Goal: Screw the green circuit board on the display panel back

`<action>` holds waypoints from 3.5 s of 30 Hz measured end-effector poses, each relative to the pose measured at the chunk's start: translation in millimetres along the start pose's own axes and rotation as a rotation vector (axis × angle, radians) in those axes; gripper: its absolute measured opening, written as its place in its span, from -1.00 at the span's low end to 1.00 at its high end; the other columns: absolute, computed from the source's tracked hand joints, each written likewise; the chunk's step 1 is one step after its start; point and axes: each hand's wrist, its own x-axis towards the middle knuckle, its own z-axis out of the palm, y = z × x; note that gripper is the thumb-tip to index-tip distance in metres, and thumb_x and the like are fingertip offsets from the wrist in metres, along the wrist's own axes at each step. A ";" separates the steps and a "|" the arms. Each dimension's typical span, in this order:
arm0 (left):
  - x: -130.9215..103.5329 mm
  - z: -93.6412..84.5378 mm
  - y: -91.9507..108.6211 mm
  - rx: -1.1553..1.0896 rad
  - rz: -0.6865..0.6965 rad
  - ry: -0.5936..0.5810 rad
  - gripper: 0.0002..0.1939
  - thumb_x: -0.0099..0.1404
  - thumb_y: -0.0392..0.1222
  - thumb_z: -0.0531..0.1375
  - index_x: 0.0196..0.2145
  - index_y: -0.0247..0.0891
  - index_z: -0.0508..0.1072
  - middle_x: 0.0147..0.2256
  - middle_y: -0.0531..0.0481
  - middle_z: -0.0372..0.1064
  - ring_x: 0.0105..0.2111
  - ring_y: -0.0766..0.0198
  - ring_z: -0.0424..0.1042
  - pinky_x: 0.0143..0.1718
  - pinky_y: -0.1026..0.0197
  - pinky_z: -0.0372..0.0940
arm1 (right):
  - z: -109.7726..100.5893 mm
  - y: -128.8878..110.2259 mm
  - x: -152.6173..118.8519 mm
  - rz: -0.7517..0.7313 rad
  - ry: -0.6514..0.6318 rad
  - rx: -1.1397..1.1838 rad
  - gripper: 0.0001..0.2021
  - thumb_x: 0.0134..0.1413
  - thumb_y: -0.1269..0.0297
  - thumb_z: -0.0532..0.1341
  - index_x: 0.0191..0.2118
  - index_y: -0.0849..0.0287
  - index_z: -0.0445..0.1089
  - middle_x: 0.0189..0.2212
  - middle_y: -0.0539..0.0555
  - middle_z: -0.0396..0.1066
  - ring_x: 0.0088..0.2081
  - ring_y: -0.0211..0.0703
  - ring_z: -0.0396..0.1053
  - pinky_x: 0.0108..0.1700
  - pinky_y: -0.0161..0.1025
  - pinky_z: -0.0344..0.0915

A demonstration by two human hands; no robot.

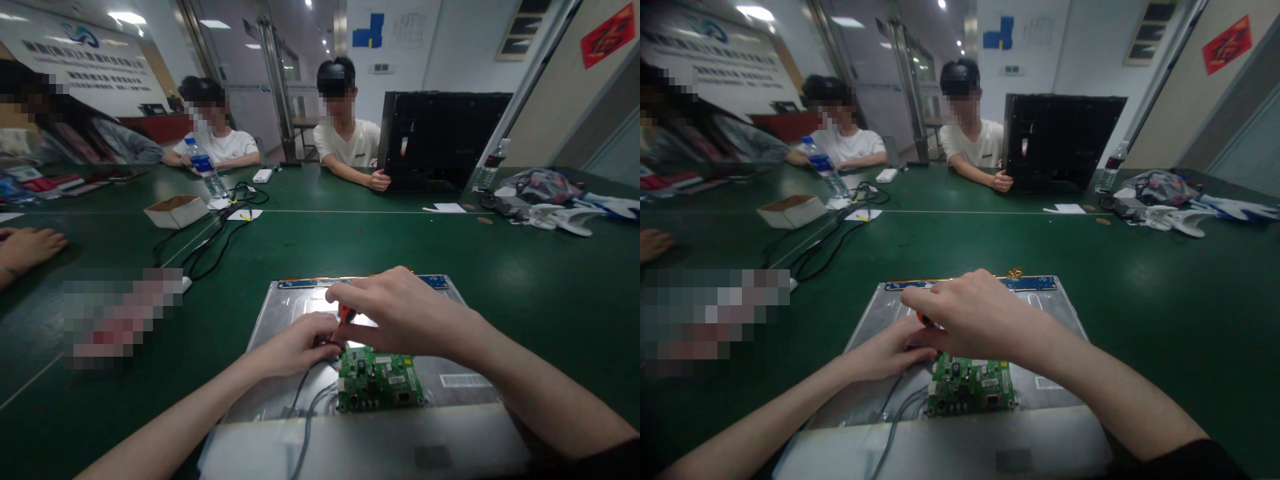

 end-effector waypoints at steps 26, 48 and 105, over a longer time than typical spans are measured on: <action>-0.2 0.3 2.3 -0.043 0.018 -0.003 -0.96 0.25 -0.33 0.16 -0.35 -0.28 0.41 -0.35 0.01 0.40 -0.36 0.26 0.36 -0.33 0.25 0.23 | -6.8 -1.5 -2.6 -0.016 -0.032 0.035 -0.84 0.21 0.32 0.10 -0.11 0.20 0.24 -0.23 0.07 0.42 -0.37 -0.25 0.32 -0.45 -0.30 0.00; -0.4 -0.3 -1.1 -0.032 0.034 -0.010 -0.95 0.24 -0.36 0.16 -0.37 -0.29 0.42 -0.38 0.02 0.40 -0.38 0.27 0.35 -0.32 0.26 0.24 | -5.6 -1.5 -1.4 -0.003 -0.030 0.040 -0.87 0.19 0.28 0.14 -0.17 0.16 0.22 -0.24 0.05 0.45 -0.38 -0.25 0.34 -0.45 -0.30 0.00; -0.8 -1.9 -6.7 -0.046 0.022 -0.022 -0.94 0.26 -0.35 0.21 -0.34 -0.29 0.50 -0.41 0.04 0.41 -0.40 0.31 0.37 -0.33 0.31 0.22 | 1.9 1.7 4.1 0.004 0.006 0.057 -0.85 0.17 0.32 0.12 -0.14 0.20 0.23 -0.28 0.02 0.44 -0.42 -0.27 0.30 -0.47 -0.30 -0.01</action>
